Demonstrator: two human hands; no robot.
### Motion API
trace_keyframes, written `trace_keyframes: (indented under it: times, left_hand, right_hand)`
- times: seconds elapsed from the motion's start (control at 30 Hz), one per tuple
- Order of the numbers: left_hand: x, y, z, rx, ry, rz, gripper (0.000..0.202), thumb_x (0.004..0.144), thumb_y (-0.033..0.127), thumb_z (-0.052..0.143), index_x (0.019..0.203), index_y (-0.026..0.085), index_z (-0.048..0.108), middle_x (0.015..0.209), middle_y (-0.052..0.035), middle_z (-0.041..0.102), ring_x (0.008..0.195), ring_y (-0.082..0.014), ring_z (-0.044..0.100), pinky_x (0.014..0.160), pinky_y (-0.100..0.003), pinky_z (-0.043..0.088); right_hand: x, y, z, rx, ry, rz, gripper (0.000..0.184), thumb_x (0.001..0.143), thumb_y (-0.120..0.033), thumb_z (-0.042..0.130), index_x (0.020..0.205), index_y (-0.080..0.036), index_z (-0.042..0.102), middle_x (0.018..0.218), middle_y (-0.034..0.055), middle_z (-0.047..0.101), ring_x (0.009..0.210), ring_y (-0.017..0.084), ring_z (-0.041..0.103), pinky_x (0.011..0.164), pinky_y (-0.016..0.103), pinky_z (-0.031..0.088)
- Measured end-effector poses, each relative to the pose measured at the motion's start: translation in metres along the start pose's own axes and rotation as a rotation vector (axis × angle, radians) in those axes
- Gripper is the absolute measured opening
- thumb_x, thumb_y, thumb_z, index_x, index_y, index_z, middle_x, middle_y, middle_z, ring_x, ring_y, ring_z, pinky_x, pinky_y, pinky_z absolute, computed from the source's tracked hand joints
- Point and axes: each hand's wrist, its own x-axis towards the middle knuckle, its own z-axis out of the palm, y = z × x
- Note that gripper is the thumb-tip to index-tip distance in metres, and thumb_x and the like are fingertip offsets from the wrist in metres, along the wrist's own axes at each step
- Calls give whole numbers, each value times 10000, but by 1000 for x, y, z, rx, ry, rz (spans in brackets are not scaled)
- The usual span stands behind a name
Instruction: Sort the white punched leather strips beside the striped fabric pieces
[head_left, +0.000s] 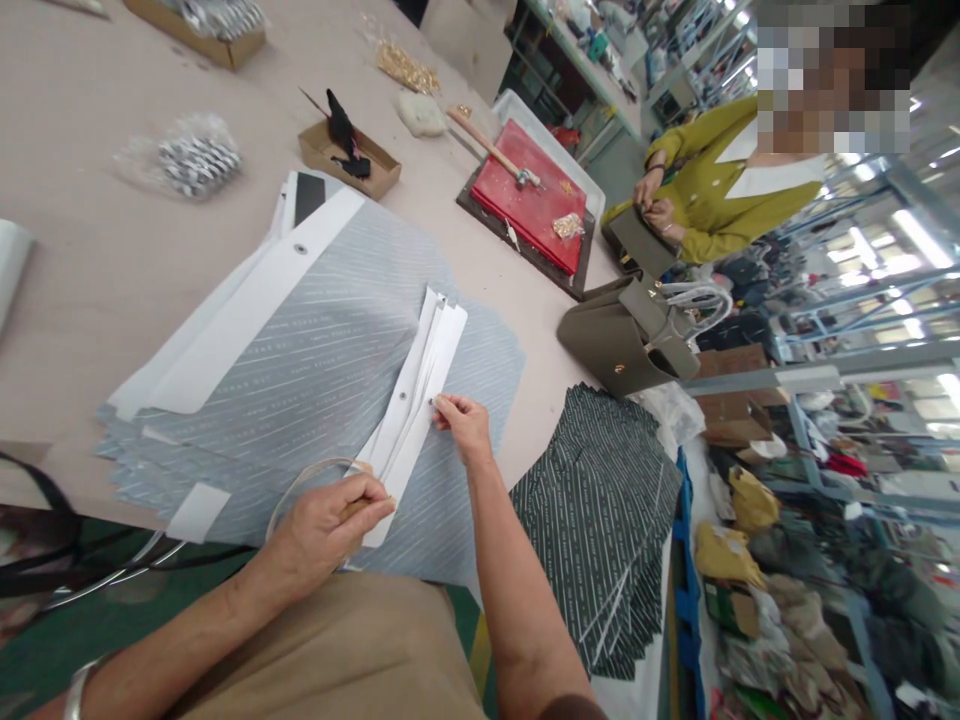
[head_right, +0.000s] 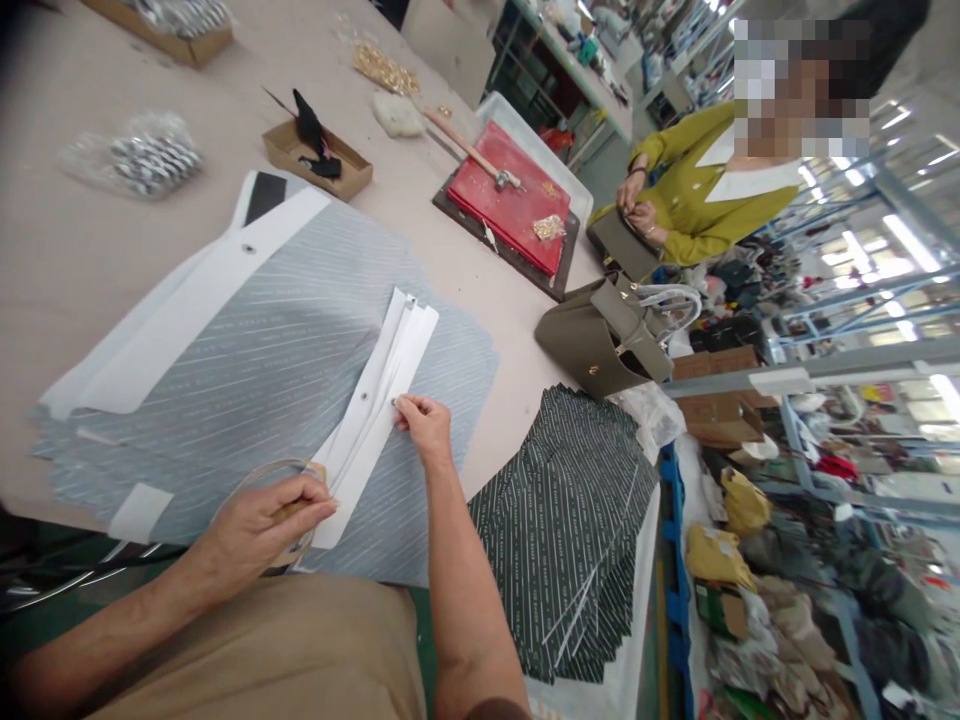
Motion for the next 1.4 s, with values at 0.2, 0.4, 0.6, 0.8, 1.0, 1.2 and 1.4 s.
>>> trace_keyframes:
  times: [0.2,0.4,0.6,0.8,1.0,1.2,1.4]
  left_hand:
    - [-3,-5,-5,-22,-5,-70,304,860,450,545,697,212,641,644,26,609,621,-141,575,607,-226,433]
    - [-5,-10,-9,-19,4,-91,312,852,464,539,701,212,643,666,23,592,640,-146,569,614,-228,432]
    - [-9,-13,-8,2,1,-85,321,863,478,532,720,211,639,659,20,585,631,-147,558,594,-227,417]
    - [-14,-11,-4,1,-16,-65,320,876,460,524,718,206,638,665,11,595,639,-149,568,590,-226,420]
    - [-20,-11,-1,8,-13,-66,329,880,461,522,716,200,635,653,8,584,629,-148,561,586,-229,420]
    - [-25,-11,-2,1,-7,-19,324,886,477,532,739,210,640,677,19,600,639,-141,568,603,-220,438]
    - [-26,-1,1,2,-22,5,319,892,467,536,739,208,642,668,18,619,629,-142,580,592,-211,462]
  right_hand:
    - [13,4,10,-161,-32,-11,206,696,-338,685,783,-153,669,563,-47,600,487,100,563,487,212,472]
    - [23,-3,-4,-616,4,-60,464,636,-425,811,990,-212,599,550,-84,584,494,134,594,515,231,481]
    - [22,-10,-27,-307,-77,162,340,825,-464,657,977,-193,520,586,-68,591,475,127,638,472,231,534]
    - [16,-8,-28,-253,-90,175,345,721,-210,756,966,-177,516,573,-77,621,486,111,645,483,219,565]
    - [18,-5,-33,-427,-5,172,399,617,-230,832,849,-204,509,411,-115,533,328,123,542,326,188,420]
    - [13,-11,-39,-698,108,21,366,795,-464,685,982,-167,578,543,-52,613,424,131,589,429,218,458]
    - [5,-21,-6,-1104,115,-239,500,872,-270,567,1319,-91,429,1119,193,678,1055,277,652,895,382,500]
